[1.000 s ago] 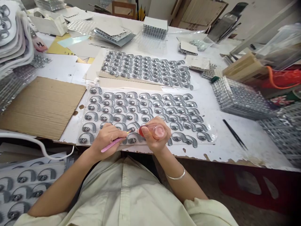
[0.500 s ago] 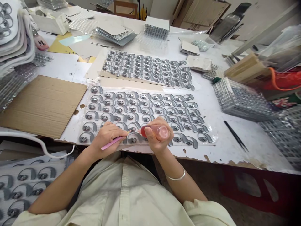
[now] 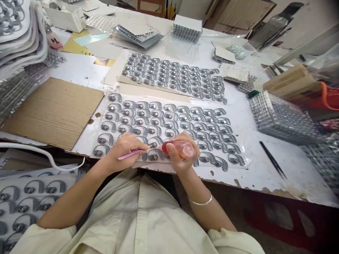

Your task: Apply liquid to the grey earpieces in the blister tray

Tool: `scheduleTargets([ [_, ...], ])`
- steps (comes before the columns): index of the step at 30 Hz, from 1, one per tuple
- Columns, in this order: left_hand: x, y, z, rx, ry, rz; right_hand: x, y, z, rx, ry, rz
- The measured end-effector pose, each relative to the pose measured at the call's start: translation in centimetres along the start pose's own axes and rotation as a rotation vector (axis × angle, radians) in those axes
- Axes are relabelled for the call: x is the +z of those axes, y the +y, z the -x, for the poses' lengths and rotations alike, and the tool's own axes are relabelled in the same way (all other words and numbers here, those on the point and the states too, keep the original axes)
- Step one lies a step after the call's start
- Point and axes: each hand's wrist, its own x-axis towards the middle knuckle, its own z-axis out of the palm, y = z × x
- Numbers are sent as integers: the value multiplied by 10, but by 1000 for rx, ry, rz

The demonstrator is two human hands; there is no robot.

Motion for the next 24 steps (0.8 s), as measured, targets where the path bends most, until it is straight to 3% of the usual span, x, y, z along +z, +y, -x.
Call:
scheduleTargets([
  [16,-3,-2,-10,-53,15,119,2,0,2,19,-7,-61],
  [24,-6,0,-16,-208,-56,188,3,-1,2,22,-15,-53],
])
